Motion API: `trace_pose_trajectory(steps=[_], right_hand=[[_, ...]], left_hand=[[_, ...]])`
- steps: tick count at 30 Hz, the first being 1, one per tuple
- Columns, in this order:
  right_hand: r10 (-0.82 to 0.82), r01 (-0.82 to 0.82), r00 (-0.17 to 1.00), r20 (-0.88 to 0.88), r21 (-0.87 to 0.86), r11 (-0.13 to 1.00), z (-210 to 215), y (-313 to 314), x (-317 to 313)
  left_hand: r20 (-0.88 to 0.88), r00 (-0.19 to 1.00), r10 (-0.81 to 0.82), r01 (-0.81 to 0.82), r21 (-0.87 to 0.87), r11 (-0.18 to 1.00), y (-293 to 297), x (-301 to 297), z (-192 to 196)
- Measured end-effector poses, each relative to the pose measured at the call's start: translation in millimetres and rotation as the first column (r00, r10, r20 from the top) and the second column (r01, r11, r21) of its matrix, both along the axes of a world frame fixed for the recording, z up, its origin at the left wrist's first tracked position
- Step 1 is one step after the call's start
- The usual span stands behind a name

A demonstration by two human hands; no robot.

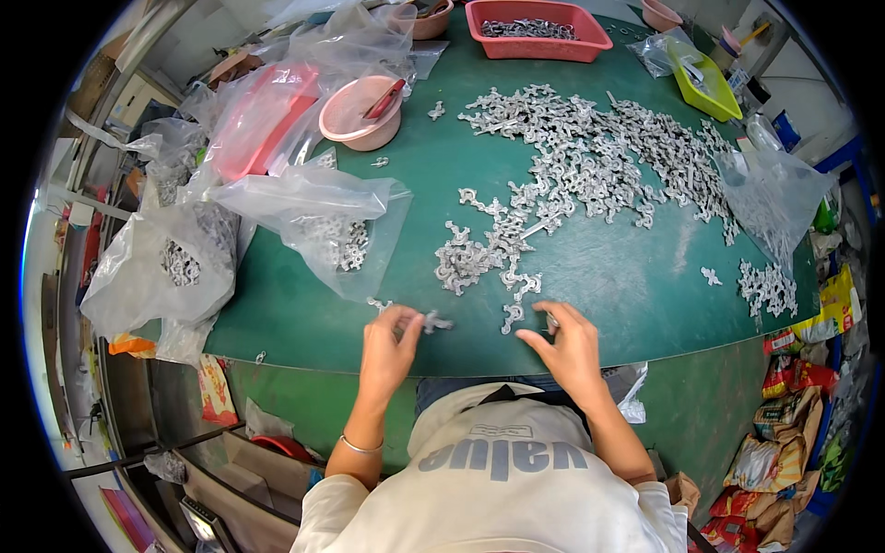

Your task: The person sorts through small silver-colored decorative crosses on a table, picking them up one by one and placing them into different bags and containers.

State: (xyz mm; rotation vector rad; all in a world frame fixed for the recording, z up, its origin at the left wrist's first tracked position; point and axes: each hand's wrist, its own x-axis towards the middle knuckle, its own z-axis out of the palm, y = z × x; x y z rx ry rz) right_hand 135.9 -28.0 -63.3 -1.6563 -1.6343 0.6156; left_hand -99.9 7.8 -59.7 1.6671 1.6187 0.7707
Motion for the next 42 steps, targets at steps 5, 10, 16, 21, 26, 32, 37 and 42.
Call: trace_pose_trajectory(steps=[5,10,16,21,26,32,37,42], right_hand=[[0.059,-0.043,0.958,0.279,-0.063,0.997,-26,3,-21],[0.024,-0.018,0.997,-0.074,0.078,0.997,-21,4,-10],[-0.264,-0.146,0.31,-0.913,-0.321,0.936,24,-12,2],[-0.271,-0.209,0.146,-0.951,-0.297,0.932,45,-21,6],[-0.209,-0.066,0.338,-0.918,-0.244,0.967,60,-26,3],[-0.01,-0.026,0.603,-0.798,-0.033,0.999,56,-32,8],[-0.023,0.002,0.675,-0.738,-0.029,1.0,61,-32,6],[-0.029,0.002,0.602,-0.798,-0.035,0.999,64,-34,6]], left_hand=[[-0.32,0.939,0.126,-0.035,0.275,0.961,7,-8,-13],[-0.008,1.0,0.008,-0.006,0.216,0.976,1,9,2],[0.587,0.759,-0.28,0.323,0.034,0.946,-13,66,35],[0.668,0.661,-0.342,0.373,0.102,0.922,-15,78,45],[0.773,0.582,-0.253,0.394,0.004,0.919,-17,77,48],[0.818,0.537,-0.206,0.4,-0.032,0.916,-19,79,52],[0.821,0.54,-0.184,0.418,-0.072,0.905,-21,80,55],[0.862,0.482,-0.159,0.45,-0.087,0.889,-20,81,54]])
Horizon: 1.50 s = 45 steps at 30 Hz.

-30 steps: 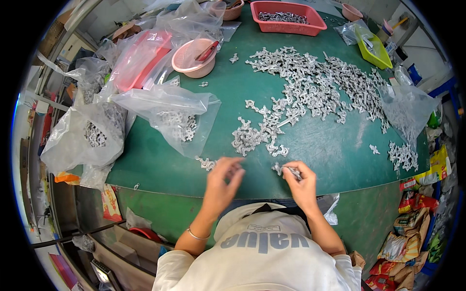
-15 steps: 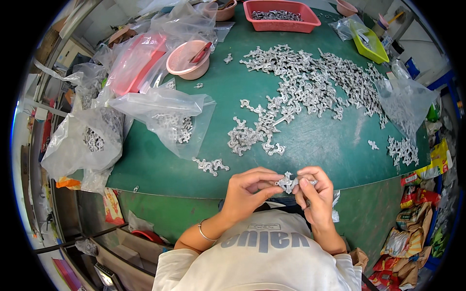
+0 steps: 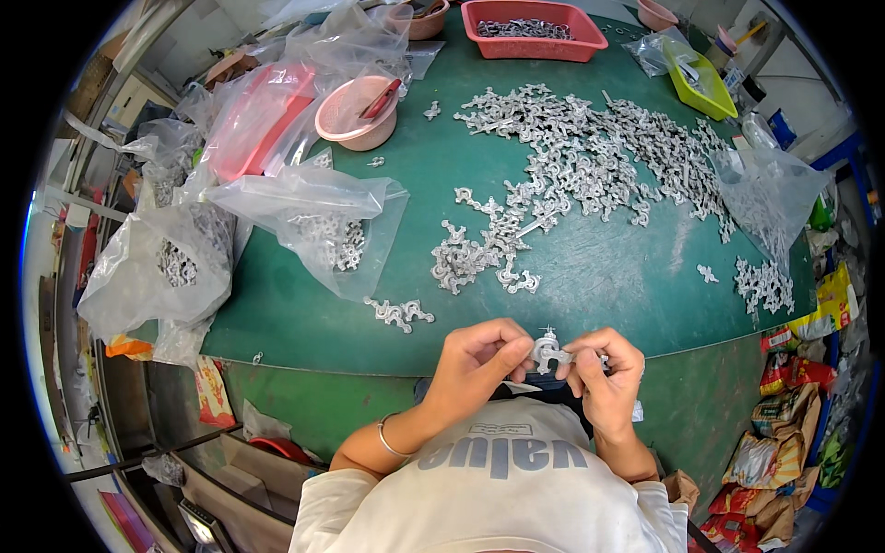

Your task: The person sorts through small silver-colored decorative crosses on a table, picking them up one by one and placing them into different bags and containers.

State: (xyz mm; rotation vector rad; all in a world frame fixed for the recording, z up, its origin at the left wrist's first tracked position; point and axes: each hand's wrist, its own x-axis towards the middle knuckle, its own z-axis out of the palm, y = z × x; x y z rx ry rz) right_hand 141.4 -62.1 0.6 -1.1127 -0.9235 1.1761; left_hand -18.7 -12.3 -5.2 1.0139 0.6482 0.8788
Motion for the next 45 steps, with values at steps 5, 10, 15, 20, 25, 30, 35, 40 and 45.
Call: trace_pose_trajectory(steps=[5,10,15,20,25,30,35,40,45], right_hand=[[-0.005,0.006,0.999,-0.035,0.007,1.0,3,-2,0],[0.009,-0.008,0.999,-0.039,0.016,1.0,3,-1,0],[0.025,-0.038,0.986,-0.162,-0.075,0.996,-11,7,4],[0.109,-0.136,0.97,-0.216,-0.115,0.984,-15,14,11],[0.173,-0.175,0.984,-0.037,-0.107,0.979,-14,8,8],[0.155,-0.163,0.984,-0.083,-0.096,0.982,-7,4,7],[0.175,-0.182,0.982,-0.076,-0.098,0.978,-4,2,6],[0.181,-0.19,0.98,-0.084,-0.106,0.976,-2,1,5],[0.179,-0.188,0.98,-0.091,-0.106,0.977,2,-1,3]], left_hand=[[0.022,1.0,-0.019,0.019,-0.008,1.0,0,2,5],[0.039,0.999,-0.02,0.021,-0.012,1.0,0,2,5],[-0.082,0.996,0.036,-0.038,-0.017,0.999,3,1,-1],[-0.103,0.993,0.052,-0.059,-0.064,0.996,5,-5,-8],[-0.078,0.995,0.058,-0.058,-0.008,0.998,7,-1,-3],[-0.062,0.998,0.022,-0.021,0.01,1.0,10,1,-2],[-0.083,0.996,-0.025,0.027,0.013,1.0,11,0,1],[-0.083,0.996,-0.037,0.039,0.026,0.999,11,0,3],[-0.077,0.996,-0.046,0.049,0.04,0.998,11,1,5]])
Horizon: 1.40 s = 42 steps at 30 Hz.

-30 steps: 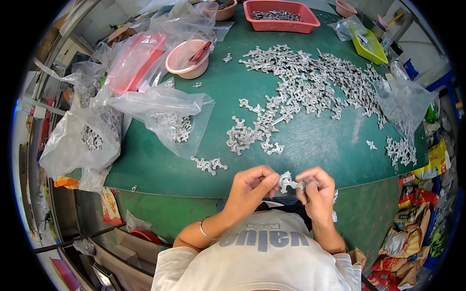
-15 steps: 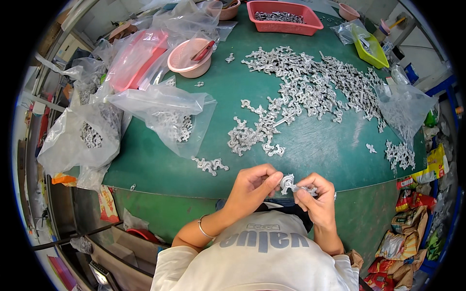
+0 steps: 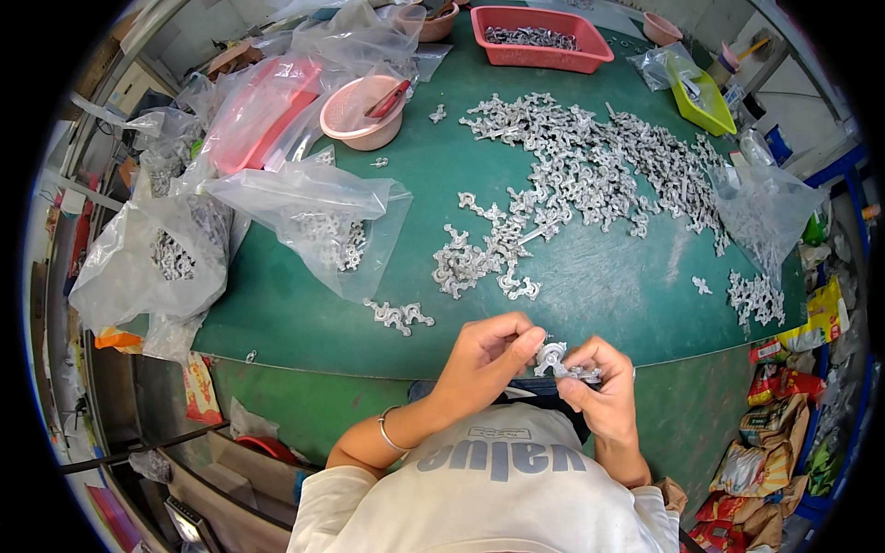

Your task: The person sorts through small silver-colored decorative crosses on a table, picking them up one by one and placing them into different bags and containers.

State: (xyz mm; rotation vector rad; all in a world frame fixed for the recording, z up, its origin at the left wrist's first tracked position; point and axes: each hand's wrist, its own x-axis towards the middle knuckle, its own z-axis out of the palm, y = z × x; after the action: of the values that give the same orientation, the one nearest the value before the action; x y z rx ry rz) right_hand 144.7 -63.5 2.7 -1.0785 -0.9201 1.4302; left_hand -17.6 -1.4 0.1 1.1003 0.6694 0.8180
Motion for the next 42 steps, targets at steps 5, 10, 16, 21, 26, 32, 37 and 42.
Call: trace_pose_trajectory(steps=[5,10,16,21,26,32,37,42], right_hand=[[-0.006,0.006,0.999,0.037,0.0,1.0,0,-1,1],[-0.026,0.027,0.998,0.061,-0.018,0.999,1,-2,0],[-0.043,0.041,0.994,0.096,0.017,0.999,2,-4,-1],[-0.067,0.066,0.997,0.046,0.016,0.998,4,-7,-2],[-0.086,0.084,0.996,0.035,0.039,0.996,6,-7,-5],[-0.089,0.09,0.996,-0.004,0.064,0.994,9,-8,-4],[-0.089,0.09,0.996,-0.012,0.071,0.993,8,-10,-4],[-0.085,0.088,0.996,-0.039,0.096,0.991,7,-11,-3]], left_hand=[[-0.001,1.0,-0.008,0.008,0.027,1.0,1,0,0],[0.007,1.0,-0.004,0.003,0.097,0.995,3,1,-2],[-0.019,1.0,-0.019,0.022,0.117,0.993,6,3,3],[-0.022,0.998,-0.054,0.055,0.045,0.997,8,8,11],[0.003,0.997,-0.076,0.076,0.032,0.997,10,13,13],[0.034,0.995,-0.098,0.097,0.041,0.994,12,16,17],[0.07,0.991,-0.11,0.109,0.017,0.994,12,17,17],[0.079,0.987,-0.137,0.139,-0.016,0.99,14,18,18]])
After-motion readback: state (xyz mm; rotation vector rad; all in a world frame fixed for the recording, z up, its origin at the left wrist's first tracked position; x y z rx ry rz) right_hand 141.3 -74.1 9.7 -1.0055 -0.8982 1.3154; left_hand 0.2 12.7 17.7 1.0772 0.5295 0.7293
